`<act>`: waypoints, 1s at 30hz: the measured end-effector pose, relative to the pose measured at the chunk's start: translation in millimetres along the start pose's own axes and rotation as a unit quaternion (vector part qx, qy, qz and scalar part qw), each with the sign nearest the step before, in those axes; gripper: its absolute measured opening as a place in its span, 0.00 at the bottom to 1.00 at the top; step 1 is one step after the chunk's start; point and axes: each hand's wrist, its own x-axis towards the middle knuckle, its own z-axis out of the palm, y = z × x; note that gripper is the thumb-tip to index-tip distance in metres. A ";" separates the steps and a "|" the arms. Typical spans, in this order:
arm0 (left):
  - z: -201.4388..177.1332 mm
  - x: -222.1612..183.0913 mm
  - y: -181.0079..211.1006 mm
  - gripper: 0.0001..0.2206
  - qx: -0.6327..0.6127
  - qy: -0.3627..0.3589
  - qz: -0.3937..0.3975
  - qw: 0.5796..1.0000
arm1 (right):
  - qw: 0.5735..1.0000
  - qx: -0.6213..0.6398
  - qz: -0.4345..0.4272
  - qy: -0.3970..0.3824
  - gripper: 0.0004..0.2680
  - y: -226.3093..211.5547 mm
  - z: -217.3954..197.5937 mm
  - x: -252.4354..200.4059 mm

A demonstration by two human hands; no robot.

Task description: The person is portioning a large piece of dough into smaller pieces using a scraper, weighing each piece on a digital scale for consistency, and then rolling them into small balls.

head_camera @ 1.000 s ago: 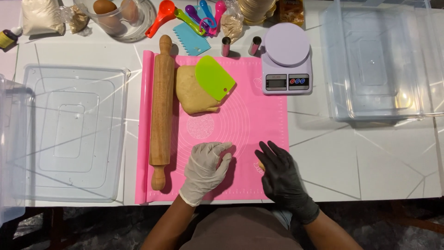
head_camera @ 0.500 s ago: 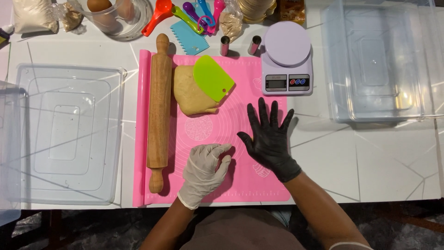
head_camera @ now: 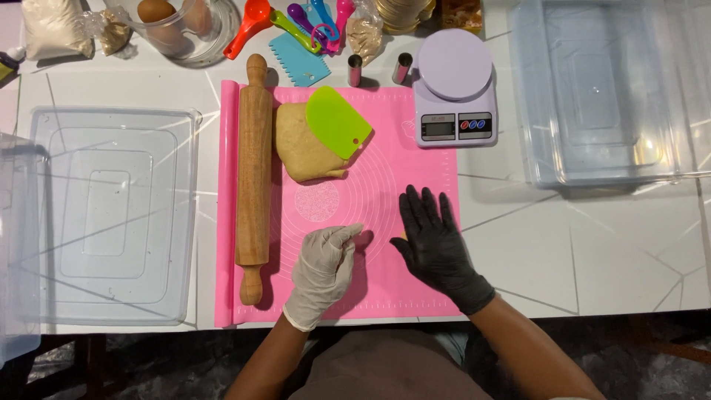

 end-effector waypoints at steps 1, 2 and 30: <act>-4.7 4.4 6.8 0.15 0.002 0.002 -0.001 1.000 | 1.000 0.001 -0.002 0.000 0.28 2.9 -1.0 5.3; -9.2 8.5 13.4 0.16 -0.027 0.008 -0.009 1.000 | 1.000 -0.005 0.005 -0.006 0.26 5.7 -1.6 10.4; 1.3 -11.0 2.0 0.13 -0.028 0.057 -0.022 0.998 | 0.998 -0.044 -0.036 -0.033 0.22 -6.7 -25.8 39.8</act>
